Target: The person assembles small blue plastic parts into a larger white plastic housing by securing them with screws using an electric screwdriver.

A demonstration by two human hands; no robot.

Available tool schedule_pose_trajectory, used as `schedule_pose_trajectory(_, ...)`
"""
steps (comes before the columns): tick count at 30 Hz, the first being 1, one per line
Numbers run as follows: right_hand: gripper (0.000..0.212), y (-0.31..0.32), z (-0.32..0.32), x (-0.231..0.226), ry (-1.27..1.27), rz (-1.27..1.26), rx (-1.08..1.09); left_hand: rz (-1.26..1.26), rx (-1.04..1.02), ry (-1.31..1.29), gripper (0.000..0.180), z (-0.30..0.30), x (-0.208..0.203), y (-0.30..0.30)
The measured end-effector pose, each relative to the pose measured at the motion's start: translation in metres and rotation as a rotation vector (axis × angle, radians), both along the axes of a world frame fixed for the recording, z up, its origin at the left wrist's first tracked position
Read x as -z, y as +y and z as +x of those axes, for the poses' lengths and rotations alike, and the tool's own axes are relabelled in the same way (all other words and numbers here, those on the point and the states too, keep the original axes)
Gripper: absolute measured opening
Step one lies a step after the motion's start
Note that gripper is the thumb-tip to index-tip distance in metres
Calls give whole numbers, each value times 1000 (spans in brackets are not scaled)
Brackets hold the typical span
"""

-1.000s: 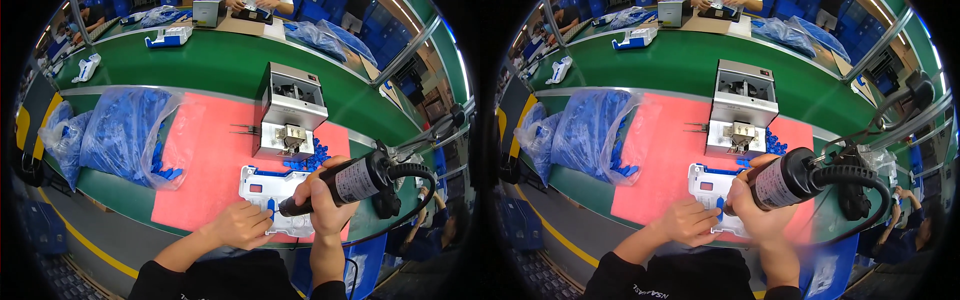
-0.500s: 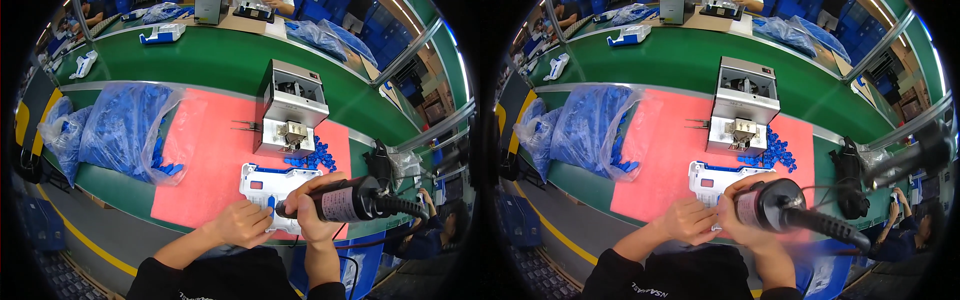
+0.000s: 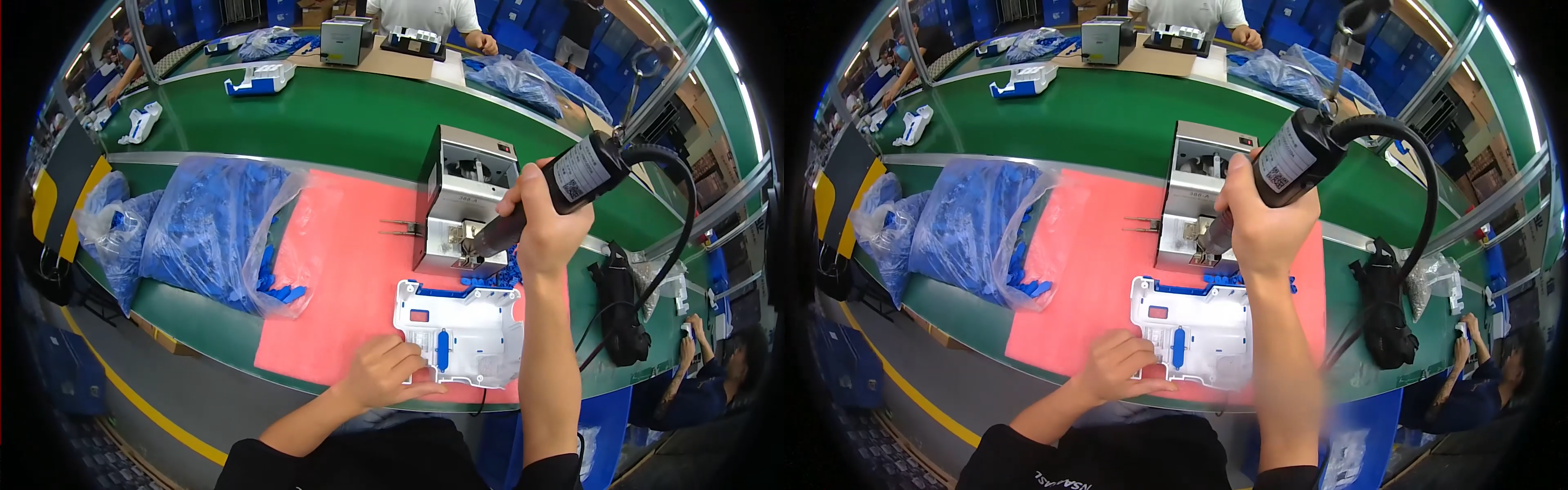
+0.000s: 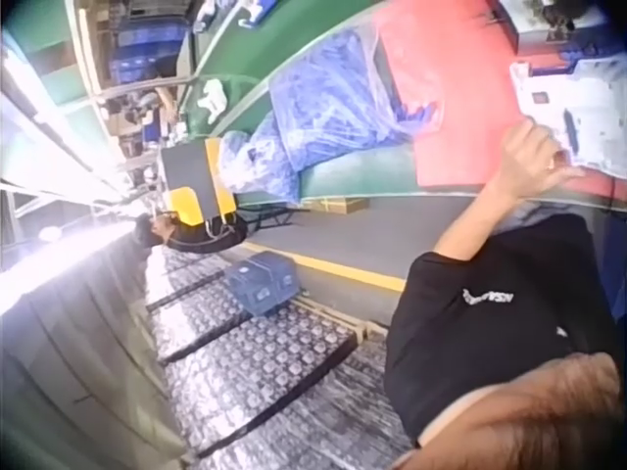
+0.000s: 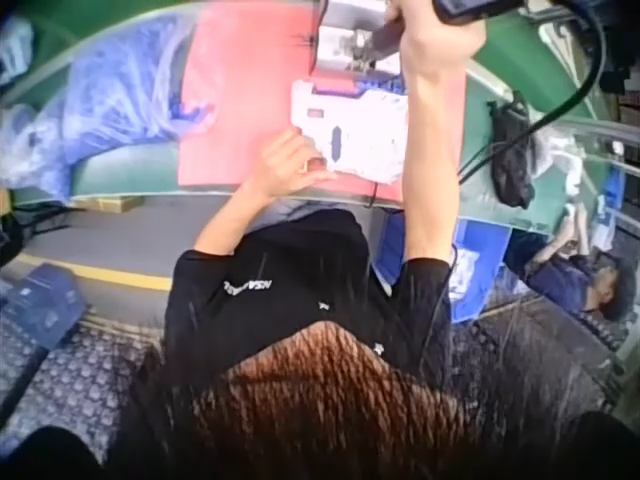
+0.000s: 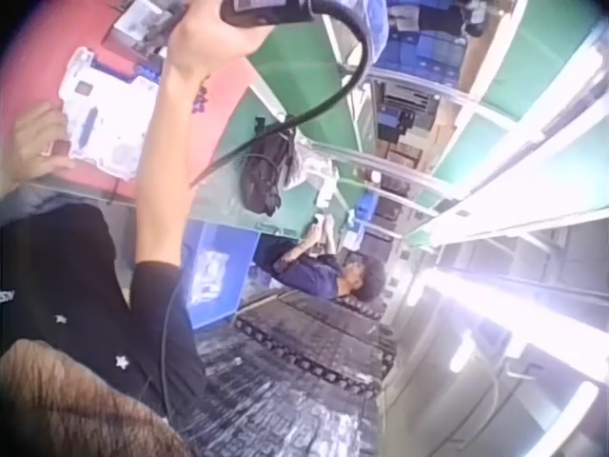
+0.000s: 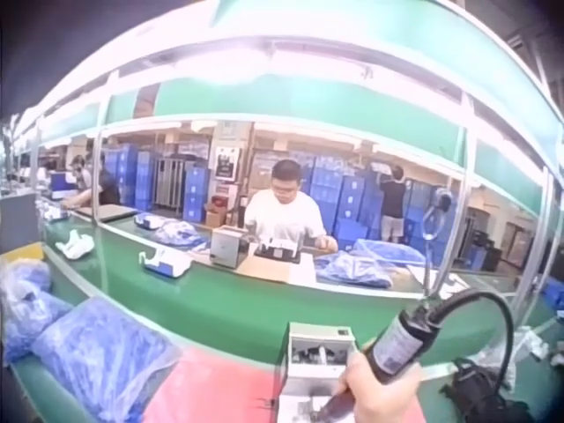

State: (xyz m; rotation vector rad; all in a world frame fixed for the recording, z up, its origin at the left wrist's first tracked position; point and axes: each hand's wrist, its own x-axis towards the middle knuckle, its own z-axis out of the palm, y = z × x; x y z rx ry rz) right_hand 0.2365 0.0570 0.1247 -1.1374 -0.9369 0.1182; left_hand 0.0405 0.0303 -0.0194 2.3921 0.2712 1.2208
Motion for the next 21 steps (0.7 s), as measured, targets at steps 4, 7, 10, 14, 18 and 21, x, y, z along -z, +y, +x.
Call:
schedule_pose_trajectory(4,15,-15,-7,-5,67,-110,-64,7,16,-21,39,4,2,2)
schedule_pose_trajectory(7,26,-40,-28,1,164,-150,-151,-3,2,-7,39,0,5,5)
schedule_pose_trajectory(10,40,-64,-48,2,86,-208,-180,-21,22,0,39,3,2,4)
schedule_pose_trajectory(14,35,-76,-55,14,167,-181,-303,-32,33,24,39,0,-1,4)
schedule_pose_trajectory(18,34,-70,-54,23,192,-156,-315,-29,26,9,40,0,0,5)
schedule_pose_trajectory(21,33,-70,-55,26,231,-145,-304,-39,34,12,40,0,1,4)
